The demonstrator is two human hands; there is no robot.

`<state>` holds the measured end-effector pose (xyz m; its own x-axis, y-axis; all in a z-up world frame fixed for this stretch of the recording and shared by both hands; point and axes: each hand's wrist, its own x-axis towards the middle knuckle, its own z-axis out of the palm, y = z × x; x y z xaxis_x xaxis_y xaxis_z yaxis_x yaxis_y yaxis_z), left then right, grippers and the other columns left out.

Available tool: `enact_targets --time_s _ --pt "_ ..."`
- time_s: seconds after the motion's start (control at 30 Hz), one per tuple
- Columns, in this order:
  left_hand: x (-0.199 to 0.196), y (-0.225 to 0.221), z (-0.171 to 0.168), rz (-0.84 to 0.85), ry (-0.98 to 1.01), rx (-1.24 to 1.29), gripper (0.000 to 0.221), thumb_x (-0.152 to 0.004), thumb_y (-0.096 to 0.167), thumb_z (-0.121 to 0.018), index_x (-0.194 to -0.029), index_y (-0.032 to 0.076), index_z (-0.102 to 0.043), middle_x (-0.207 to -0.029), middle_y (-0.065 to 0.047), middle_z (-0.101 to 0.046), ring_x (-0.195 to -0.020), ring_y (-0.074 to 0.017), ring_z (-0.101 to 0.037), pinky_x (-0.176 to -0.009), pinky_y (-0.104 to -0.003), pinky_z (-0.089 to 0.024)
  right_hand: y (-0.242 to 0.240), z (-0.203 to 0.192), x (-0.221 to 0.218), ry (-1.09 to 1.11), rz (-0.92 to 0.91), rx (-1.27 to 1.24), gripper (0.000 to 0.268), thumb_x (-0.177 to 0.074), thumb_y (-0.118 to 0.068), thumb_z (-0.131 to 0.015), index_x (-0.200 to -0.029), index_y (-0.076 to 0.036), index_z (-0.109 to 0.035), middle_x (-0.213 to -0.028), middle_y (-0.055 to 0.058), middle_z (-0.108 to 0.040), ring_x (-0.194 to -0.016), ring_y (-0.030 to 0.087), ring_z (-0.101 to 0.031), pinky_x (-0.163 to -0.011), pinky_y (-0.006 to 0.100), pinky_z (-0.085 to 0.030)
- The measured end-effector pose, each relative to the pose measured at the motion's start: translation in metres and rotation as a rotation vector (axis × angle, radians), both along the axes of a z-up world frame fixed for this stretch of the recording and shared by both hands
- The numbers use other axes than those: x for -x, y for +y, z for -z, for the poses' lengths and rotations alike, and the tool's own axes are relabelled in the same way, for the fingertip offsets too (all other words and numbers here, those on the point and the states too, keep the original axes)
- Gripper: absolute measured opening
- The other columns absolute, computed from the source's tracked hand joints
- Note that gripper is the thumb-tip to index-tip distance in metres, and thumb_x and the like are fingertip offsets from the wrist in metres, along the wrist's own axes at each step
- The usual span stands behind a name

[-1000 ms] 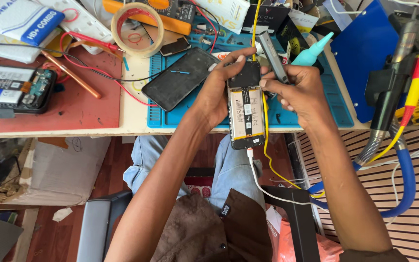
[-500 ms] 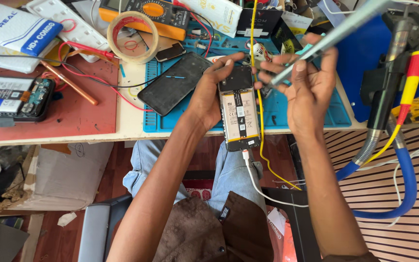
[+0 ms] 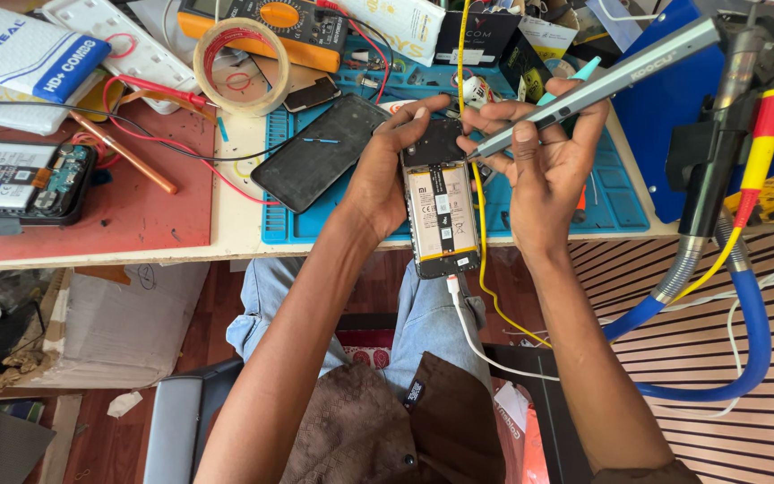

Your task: The person connects a battery and components to a mobile phone frame by hand, uses a tool to press down connectors, and attaches a charging cable to the device.

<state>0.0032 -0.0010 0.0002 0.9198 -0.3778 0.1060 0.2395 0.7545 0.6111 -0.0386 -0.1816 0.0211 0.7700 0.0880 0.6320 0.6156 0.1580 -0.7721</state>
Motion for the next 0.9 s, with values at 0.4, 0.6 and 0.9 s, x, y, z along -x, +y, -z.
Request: enact_targets --time_s 0.4,0.6,0.9 --pt "0.001 0.0 -0.001 0.007 -0.007 -0.01 0.034 -0.105 0.024 -0.052 -0.133 0.006 -0.058 -0.108 -0.011 -0.07 -0.091 -0.0194 -0.072 -0.078 -0.038 -0.064 0.008 -0.007 0.002 -0.071 0.028 0.089 0.04 -0.12 -0.023 -0.059 -0.139 -0.008 -0.027 -0.119 0.024 -0.069 -0.117 0.035 -0.074 -0.1 0.05 -0.061" --pt "0.001 0.0 -0.001 0.003 -0.011 -0.015 0.033 -0.106 0.023 -0.052 -0.132 0.006 -0.06 -0.105 -0.009 -0.07 -0.091 -0.0185 -0.07 -0.079 -0.037 -0.063 0.018 -0.009 0.008 -0.167 0.087 0.23 0.033 -0.122 -0.021 -0.059 -0.131 -0.004 -0.032 -0.12 0.025 -0.07 -0.121 0.031 -0.073 -0.109 0.04 -0.06" --pt "0.003 0.001 -0.002 0.001 -0.041 -0.023 0.034 -0.106 0.023 -0.052 -0.134 0.006 -0.06 -0.105 -0.009 -0.068 -0.092 -0.0179 -0.07 -0.081 -0.037 -0.062 0.021 -0.017 0.009 -0.139 0.077 0.224 0.034 -0.119 -0.019 -0.059 -0.13 -0.002 -0.032 -0.119 0.025 -0.07 -0.121 0.029 -0.071 -0.113 0.04 -0.058"
